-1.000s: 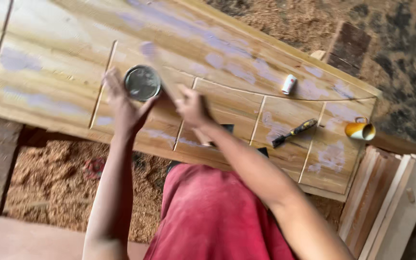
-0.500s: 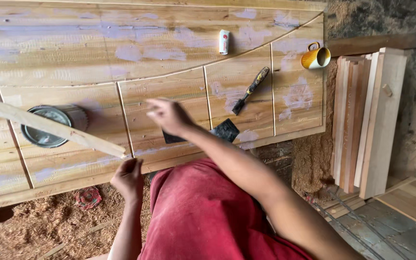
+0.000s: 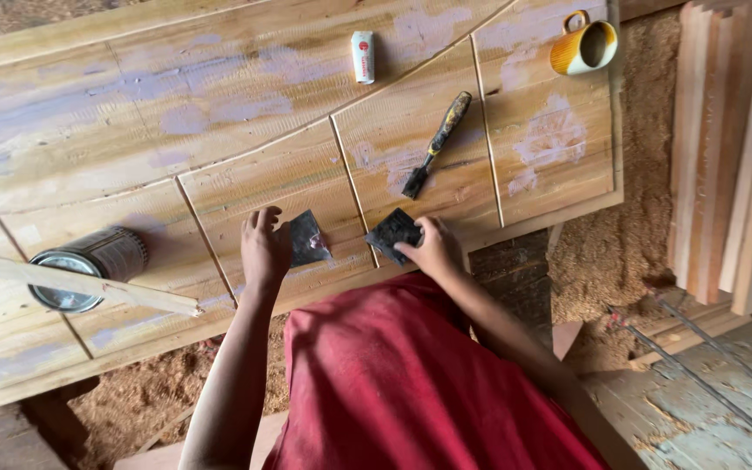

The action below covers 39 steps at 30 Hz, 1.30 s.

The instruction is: The person uses a putty knife to scoop a pinkish filler from a can and applies it into the grooves of a wooden panel. They then use a sanding block to smooth the filler into the wood surface, repeating the process across different sections of the panel.

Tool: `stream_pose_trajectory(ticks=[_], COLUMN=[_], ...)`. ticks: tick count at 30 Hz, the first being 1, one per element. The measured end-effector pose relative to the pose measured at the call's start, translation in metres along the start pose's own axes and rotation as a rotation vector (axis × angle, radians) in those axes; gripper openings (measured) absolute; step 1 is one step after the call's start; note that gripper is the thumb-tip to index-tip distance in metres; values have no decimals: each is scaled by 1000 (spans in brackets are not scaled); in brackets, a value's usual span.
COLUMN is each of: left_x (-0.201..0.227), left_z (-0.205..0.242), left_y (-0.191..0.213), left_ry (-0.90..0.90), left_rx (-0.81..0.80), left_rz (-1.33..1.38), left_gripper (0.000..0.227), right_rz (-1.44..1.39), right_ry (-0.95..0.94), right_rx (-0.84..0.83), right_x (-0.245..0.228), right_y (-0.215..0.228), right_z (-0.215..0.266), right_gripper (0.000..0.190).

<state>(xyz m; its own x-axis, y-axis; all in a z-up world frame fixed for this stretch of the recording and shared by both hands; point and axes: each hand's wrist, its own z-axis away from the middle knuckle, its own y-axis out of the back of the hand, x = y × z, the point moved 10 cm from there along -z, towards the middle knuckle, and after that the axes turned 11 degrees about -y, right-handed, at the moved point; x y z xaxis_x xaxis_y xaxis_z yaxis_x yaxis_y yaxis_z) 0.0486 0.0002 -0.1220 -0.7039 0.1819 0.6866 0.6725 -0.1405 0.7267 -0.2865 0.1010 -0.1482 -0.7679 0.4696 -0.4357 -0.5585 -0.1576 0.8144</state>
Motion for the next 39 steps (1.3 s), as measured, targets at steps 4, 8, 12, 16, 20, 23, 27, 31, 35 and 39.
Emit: stream_pose_trajectory(ticks=[4, 8, 12, 16, 20, 23, 27, 31, 35, 39], left_x=[-3, -12, 13, 54, 81, 95, 94, 134, 208, 268], left_z=[1, 6, -19, -107, -216, -266, -288, -258, -166, -93], left_y=[4, -14, -31, -70, -112, -135, -164, -152, -92, -2], left_ry=[42, 229, 86, -187, -485, -733, -733, -552, -445, -545], left_rx=[23, 65, 88, -35, -183, -264, -534, -581, -469, -414], left_rz=[14, 114, 96, 56, -272, -449, -485, 56, 729, 757], left_gripper=[29, 37, 59, 81, 93, 70, 22, 20, 28, 22], right_rz=[68, 84, 107, 33, -289, -415, -597, -1035, -966, -761], right_ry=[-77, -115, -140, -91, -97, -93, -204, -363, -109, 212], right_rx=[48, 56, 27, 34, -120, -178, -218, -220, -206, -243], right_x=[-29, -35, -30, -16, 9, 26, 49, 54, 14, -57], right_y=[-7, 6, -1, -14, -35, -36, -16, 31, 132, 233], right_z=[10, 5, -1, -16, -18, -8, 6, 9, 8, 20], right_gripper=[75, 79, 79, 67, 55, 39, 30, 26, 11, 9])
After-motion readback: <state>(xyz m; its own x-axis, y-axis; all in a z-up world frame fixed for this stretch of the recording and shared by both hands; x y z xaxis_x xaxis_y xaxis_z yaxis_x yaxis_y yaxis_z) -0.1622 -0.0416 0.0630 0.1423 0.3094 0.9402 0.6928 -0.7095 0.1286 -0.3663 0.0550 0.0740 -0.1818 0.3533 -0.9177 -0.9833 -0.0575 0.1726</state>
